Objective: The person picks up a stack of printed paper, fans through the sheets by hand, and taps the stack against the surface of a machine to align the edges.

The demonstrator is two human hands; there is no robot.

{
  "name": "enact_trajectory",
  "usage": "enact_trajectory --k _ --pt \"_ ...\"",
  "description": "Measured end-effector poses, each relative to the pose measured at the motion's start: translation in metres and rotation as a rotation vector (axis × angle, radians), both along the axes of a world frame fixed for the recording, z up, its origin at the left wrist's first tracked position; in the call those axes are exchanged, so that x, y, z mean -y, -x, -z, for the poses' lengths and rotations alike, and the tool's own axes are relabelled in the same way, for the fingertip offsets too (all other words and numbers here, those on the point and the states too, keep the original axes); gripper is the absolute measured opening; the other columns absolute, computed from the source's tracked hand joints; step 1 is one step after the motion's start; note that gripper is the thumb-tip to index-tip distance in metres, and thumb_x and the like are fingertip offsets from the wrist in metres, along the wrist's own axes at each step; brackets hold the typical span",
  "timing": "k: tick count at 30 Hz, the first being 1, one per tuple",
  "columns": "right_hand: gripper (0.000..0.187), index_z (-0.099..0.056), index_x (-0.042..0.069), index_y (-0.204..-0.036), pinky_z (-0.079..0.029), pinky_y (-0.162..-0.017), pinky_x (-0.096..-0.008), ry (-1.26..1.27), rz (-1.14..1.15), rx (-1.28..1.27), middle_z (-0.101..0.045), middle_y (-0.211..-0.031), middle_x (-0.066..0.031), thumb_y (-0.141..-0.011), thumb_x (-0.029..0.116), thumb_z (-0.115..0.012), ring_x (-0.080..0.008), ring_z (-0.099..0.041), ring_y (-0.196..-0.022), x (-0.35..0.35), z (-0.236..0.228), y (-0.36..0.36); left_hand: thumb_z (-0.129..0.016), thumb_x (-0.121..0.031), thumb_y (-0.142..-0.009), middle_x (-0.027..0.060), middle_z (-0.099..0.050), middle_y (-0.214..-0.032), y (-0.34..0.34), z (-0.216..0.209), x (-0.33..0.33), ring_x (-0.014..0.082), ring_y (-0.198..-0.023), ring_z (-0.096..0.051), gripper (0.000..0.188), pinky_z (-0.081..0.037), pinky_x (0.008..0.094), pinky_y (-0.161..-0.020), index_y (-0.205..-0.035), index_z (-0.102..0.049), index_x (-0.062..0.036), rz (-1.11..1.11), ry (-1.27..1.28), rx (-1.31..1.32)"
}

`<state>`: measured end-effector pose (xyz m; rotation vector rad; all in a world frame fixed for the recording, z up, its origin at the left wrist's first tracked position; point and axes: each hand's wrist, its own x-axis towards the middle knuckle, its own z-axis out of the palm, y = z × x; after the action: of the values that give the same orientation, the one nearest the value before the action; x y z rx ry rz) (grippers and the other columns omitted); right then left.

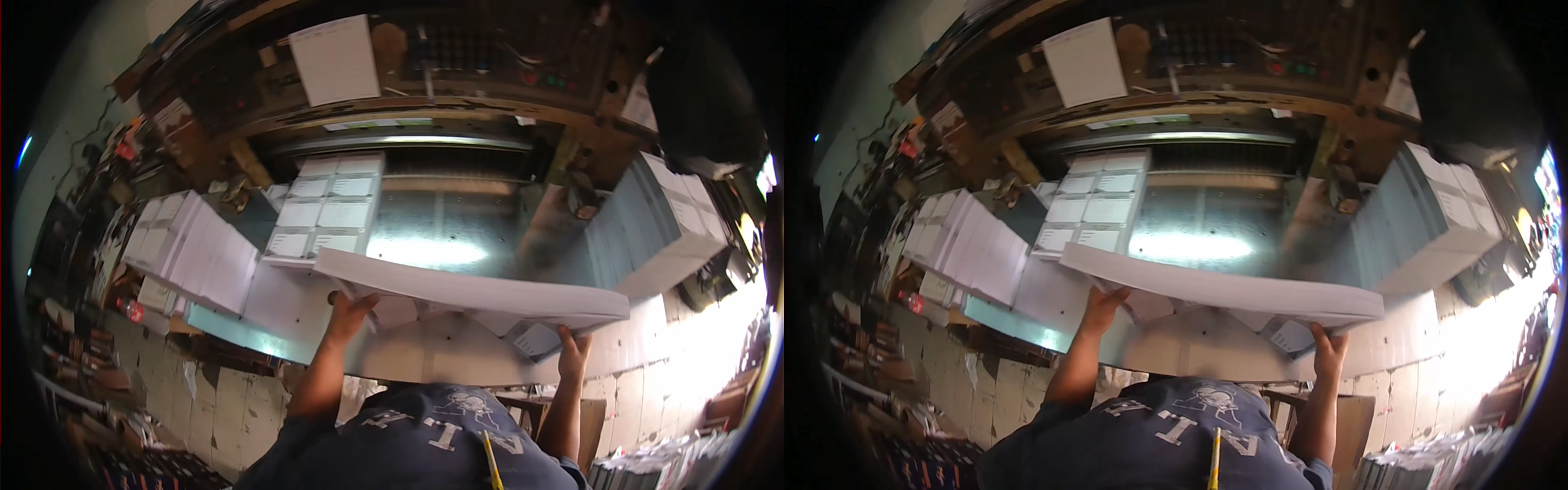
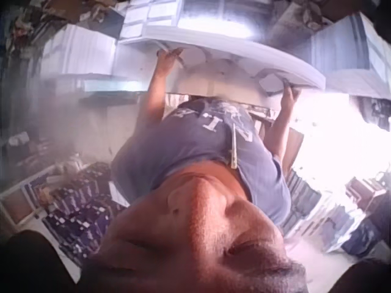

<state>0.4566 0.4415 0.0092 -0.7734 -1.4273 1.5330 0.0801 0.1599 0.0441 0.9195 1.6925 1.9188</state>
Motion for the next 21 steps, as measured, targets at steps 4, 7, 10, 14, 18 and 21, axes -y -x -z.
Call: enact_trajectory --k 4,7,10,14,18,21 --pt "0.061 -0.040 -0.003 -0.134 -0.038 -0.101 -0.0354 0.028 -0.014 -0.026 -0.053 -0.124 -0.0106 -0.080 0.002 -0.068 -0.0213 -0.049 -0.115 -0.003 -0.008 0.000 -0.068 -0.006 -0.081 0.0077 -0.060 -0.112 0.000 -0.022 0.001 0.0179 -0.103 -0.056 0.044 -0.044 0.0319 -0.090 -0.122 -0.051 0.0012 0.045 0.074 0.074" --pt "0.073 -0.041 0.000 -0.134 -0.038 -0.100 -0.0365 0.021 -0.155 -0.110 -0.053 -0.122 -0.0095 -0.072 0.014 -0.078 -0.0221 -0.050 -0.114 -0.005 -0.042 -0.002 -0.069 -0.001 -0.078 0.0083 -0.057 -0.121 0.000 -0.029 0.003 0.0204 -0.111 -0.054 0.055 -0.044 0.0343 -0.096 -0.129 -0.048 0.0009 0.102 -0.274 0.133" --pt "0.068 -0.049 0.001 -0.127 -0.042 -0.094 -0.0339 0.073 -0.076 0.022 -0.058 -0.114 -0.0073 -0.068 0.015 -0.080 -0.0201 -0.053 -0.107 -0.028 -0.026 -0.006 -0.071 -0.001 -0.076 0.0088 -0.057 -0.120 0.015 -0.013 -0.005 0.0213 -0.113 -0.054 0.059 -0.045 0.0363 -0.096 -0.130 -0.047 0.0004 0.110 -0.107 0.103" --pt "0.055 -0.055 0.001 -0.119 -0.042 -0.091 -0.0321 -0.017 -0.059 -0.096 -0.061 -0.107 -0.0055 -0.070 0.012 -0.077 -0.0182 -0.056 -0.100 -0.016 -0.050 0.010 -0.076 -0.009 -0.076 0.0087 -0.058 -0.117 0.010 -0.028 -0.014 0.0192 -0.112 -0.053 0.059 -0.044 0.0341 -0.095 -0.127 -0.049 0.0010 0.068 -0.071 0.081" --pt "0.049 -0.057 0.000 -0.116 -0.041 -0.093 -0.0321 0.025 -0.149 0.013 -0.061 -0.105 -0.0051 -0.071 0.009 -0.075 -0.0184 -0.056 -0.101 -0.017 -0.074 0.001 -0.077 -0.009 -0.075 0.0099 -0.059 -0.117 0.006 -0.030 -0.021 0.0188 -0.109 -0.055 0.060 -0.045 0.0329 -0.093 -0.126 -0.049 0.0019 -0.034 -0.165 0.097" --pt "0.044 -0.058 0.000 -0.112 -0.041 -0.093 -0.0321 0.046 0.033 0.025 -0.062 -0.104 -0.0049 -0.072 0.009 -0.073 -0.0182 -0.056 -0.100 -0.006 -0.064 0.013 -0.076 -0.006 -0.074 0.0098 -0.062 -0.112 0.006 -0.024 -0.024 0.0175 -0.103 -0.059 0.054 -0.048 0.0313 -0.089 -0.122 -0.052 0.0028 -0.086 -0.247 -0.027"
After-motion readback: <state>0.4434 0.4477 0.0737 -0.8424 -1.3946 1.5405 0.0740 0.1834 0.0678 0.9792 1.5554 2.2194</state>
